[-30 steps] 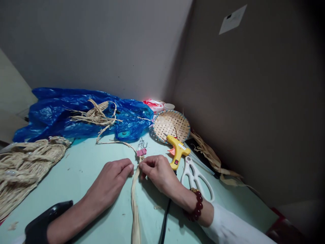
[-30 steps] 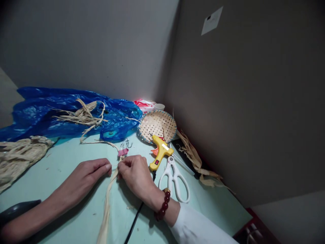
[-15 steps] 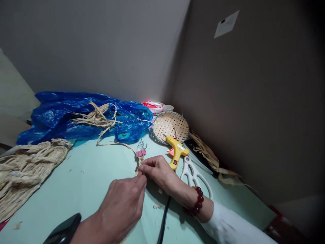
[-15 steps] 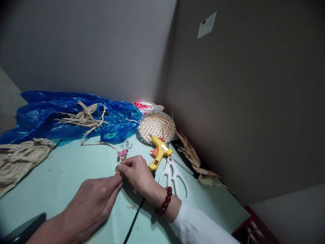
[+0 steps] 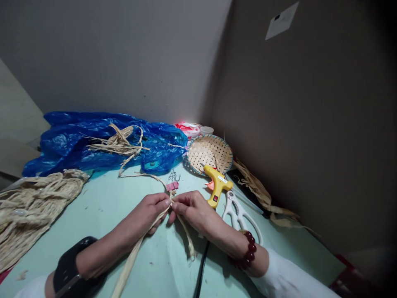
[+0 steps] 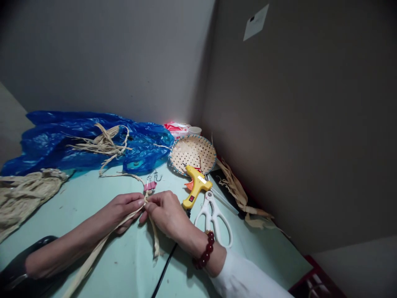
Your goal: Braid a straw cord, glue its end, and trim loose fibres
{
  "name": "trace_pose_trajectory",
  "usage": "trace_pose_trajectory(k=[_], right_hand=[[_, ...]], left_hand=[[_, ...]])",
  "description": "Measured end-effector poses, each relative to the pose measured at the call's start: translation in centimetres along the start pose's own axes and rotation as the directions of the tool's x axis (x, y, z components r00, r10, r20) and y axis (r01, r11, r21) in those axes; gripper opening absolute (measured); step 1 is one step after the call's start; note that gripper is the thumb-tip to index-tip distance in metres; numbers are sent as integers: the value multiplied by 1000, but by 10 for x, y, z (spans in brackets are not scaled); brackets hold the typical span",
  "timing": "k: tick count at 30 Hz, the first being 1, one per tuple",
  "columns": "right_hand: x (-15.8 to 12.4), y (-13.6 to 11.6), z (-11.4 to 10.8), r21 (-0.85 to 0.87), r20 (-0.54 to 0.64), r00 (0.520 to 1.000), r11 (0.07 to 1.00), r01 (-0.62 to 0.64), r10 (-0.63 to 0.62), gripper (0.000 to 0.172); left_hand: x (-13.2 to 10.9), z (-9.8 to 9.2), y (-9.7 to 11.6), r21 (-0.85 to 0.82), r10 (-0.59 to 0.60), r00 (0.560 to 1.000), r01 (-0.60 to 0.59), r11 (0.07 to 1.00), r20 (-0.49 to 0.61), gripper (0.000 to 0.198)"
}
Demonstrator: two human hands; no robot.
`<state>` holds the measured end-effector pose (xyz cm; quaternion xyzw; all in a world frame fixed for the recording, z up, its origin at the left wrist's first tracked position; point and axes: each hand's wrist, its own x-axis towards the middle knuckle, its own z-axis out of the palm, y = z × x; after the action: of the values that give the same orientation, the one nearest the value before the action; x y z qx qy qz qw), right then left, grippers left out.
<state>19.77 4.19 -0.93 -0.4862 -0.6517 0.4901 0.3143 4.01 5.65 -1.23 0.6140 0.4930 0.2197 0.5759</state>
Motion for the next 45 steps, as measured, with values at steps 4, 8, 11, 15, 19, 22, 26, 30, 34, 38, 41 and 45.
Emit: trace_pose_trajectory(k=[4, 8, 11, 15, 19, 22, 26, 30, 34, 38, 41, 45], right_hand=[[2, 3, -1, -80, -3, 999, 996, 34, -34, 31], [1, 2, 1, -185, -11, 997, 980, 67, -70, 29], [-3, -2, 2, -291, -40, 994, 953, 83, -99, 28], [-6, -6, 2, -439, -67, 992, 896, 71, -111, 27], [-6, -9, 1, -542, -43, 993, 837, 71, -112, 28], [-8, -12, -2, -620, -30, 994, 782, 63, -103, 25], [-19, -19, 1, -731, -42, 991, 680, 58, -129, 21], [-30, -18, 20, -827, 58, 952, 519, 215, -302, 19], [-35, -12, 37, -885, 225, 878, 289, 366, -422, 23], [-30, -15, 26, -851, 259, 879, 336, 404, -400, 14], [-21, -21, 0, -813, 38, 941, 537, 225, -337, 37], [-7, -17, -22, -853, -58, 952, 511, 110, -301, 41]], left_hand=[[-3, -5, 4, -28, 13, 999, -12, 1000, 49, 31], [-6, -11, 5, 35, 43, 995, -46, 998, 92, 24], [-7, -12, 2, 62, 49, 998, -52, 997, 49, 23], [-4, -9, -4, 43, 44, 996, -41, 998, -71, 27], [0, -7, -6, 58, 45, 986, -36, 998, -161, 25], [1, -7, -6, 45, 34, 984, -26, 999, -176, 24], [2, -5, -5, 16, 47, 975, -45, 999, -217, 25], [1, -2, -6, -42, 68, 972, -79, 996, -224, 23], [-1, -3, -9, -163, -12, 986, -15, 986, -164, 26], [-2, -8, -9, -267, -75, 993, 47, 962, -96, 24], [-4, -16, -6, -369, -101, 995, 94, 925, 1, 27], [-7, -29, -4, -523, -105, 983, 169, 835, 151, 35]])
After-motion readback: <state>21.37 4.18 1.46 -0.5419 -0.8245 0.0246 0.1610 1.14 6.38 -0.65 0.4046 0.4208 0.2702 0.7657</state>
